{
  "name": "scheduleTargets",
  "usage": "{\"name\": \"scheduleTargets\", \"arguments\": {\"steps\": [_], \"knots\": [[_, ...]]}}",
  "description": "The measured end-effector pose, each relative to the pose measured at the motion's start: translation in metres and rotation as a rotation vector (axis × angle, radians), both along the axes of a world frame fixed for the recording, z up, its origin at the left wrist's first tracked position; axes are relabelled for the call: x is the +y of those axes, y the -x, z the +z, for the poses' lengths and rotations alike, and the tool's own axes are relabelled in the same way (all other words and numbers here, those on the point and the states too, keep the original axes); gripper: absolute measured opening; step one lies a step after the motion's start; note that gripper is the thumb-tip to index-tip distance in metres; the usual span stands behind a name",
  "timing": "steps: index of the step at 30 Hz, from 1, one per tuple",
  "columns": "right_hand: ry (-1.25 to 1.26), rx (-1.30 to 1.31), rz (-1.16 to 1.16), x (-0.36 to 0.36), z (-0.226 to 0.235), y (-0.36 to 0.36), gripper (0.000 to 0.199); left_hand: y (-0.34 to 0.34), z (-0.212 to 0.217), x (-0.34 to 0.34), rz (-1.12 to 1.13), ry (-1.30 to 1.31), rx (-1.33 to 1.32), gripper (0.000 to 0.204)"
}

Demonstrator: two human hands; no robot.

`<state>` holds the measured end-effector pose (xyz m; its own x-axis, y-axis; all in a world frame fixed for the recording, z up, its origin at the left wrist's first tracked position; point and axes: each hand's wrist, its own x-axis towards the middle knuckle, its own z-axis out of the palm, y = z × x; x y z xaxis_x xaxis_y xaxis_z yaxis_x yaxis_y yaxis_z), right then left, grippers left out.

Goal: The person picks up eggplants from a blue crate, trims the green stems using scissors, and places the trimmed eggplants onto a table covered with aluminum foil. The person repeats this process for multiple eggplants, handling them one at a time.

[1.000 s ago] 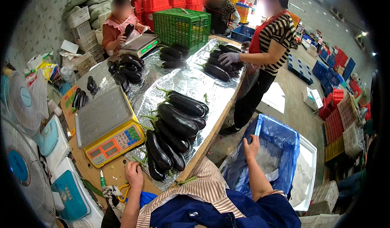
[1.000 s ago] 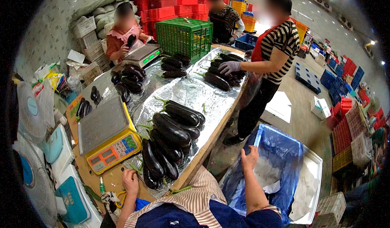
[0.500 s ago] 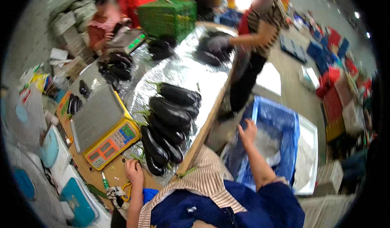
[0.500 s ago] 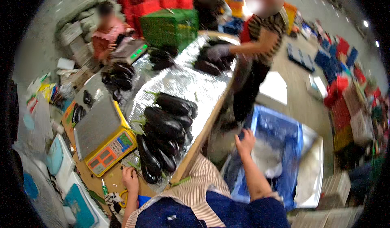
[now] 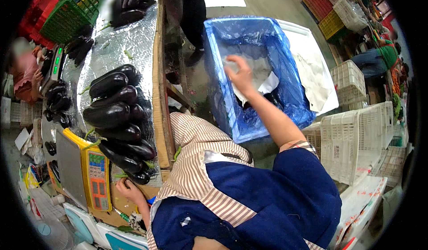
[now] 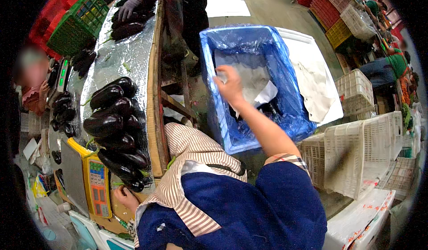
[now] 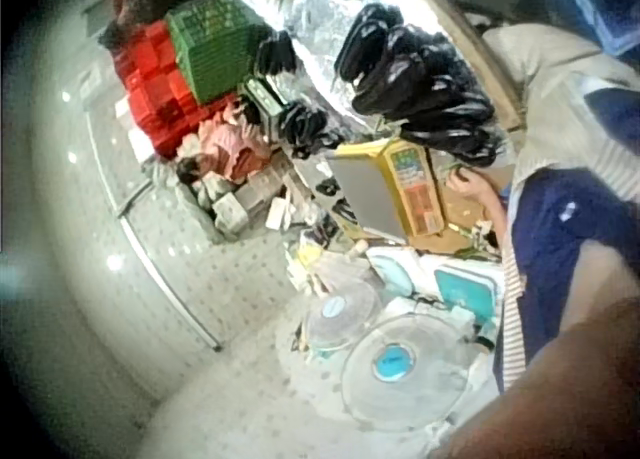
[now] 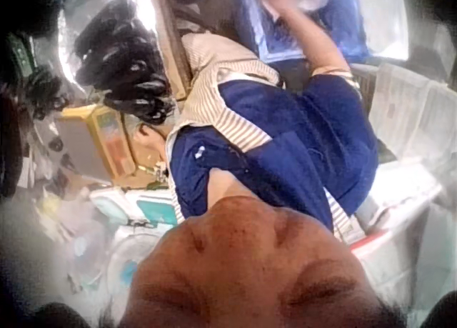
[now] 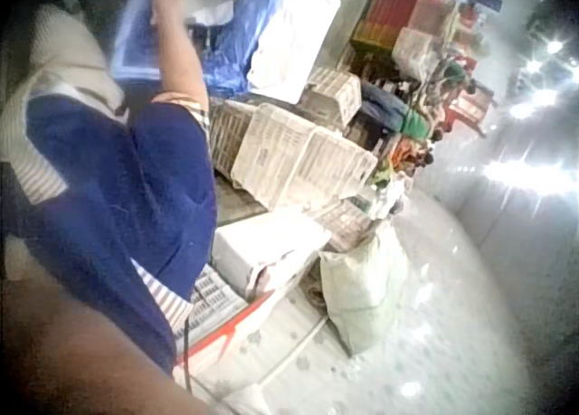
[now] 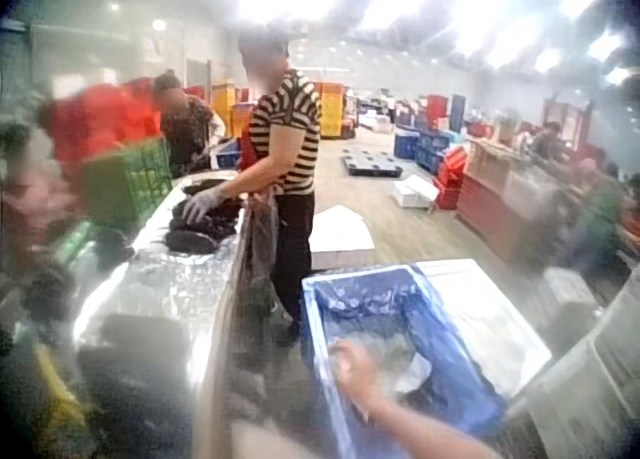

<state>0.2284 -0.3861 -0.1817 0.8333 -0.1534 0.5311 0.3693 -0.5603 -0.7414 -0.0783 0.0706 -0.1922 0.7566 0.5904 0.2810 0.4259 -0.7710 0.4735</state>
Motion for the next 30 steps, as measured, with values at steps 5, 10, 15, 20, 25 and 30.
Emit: {"name": "scheduleTargets", "arguments": {"steps": [5, 10, 15, 20, 25, 30], "knots": [[-0.002, 0.628, -0.124, -0.124, -0.04, -0.004, 0.032, -0.002, 0.003, -0.004, -0.051, -0.105, -0.041, 0.02], [0.47, 0.998, -0.108, -0.14, -0.04, 0.033, 0.038, 0.002, 0.001, -0.004, 0.008, -0.042, 0.007, 0.022], [0.793, 0.721, 0.327, -0.129, -0.048, 0.061, 0.058, -0.002, 0.007, -0.009, -0.026, -0.159, 0.005, 0.016], [0.977, 0.688, 0.312, -0.128, -0.076, 0.049, 0.026, -0.006, 0.011, -0.015, -0.025, -0.181, -0.017, 0.017], [0.62, 0.59, 0.012, -0.159, -0.026, 0.011, 0.02, -0.006, 0.011, -0.017, -0.021, -0.171, -0.019, 0.017], [-0.281, 0.469, -0.127, -0.194, 0.033, -0.032, 0.018, -0.004, 0.006, -0.012, -0.03, -0.156, -0.033, 0.017]]}}
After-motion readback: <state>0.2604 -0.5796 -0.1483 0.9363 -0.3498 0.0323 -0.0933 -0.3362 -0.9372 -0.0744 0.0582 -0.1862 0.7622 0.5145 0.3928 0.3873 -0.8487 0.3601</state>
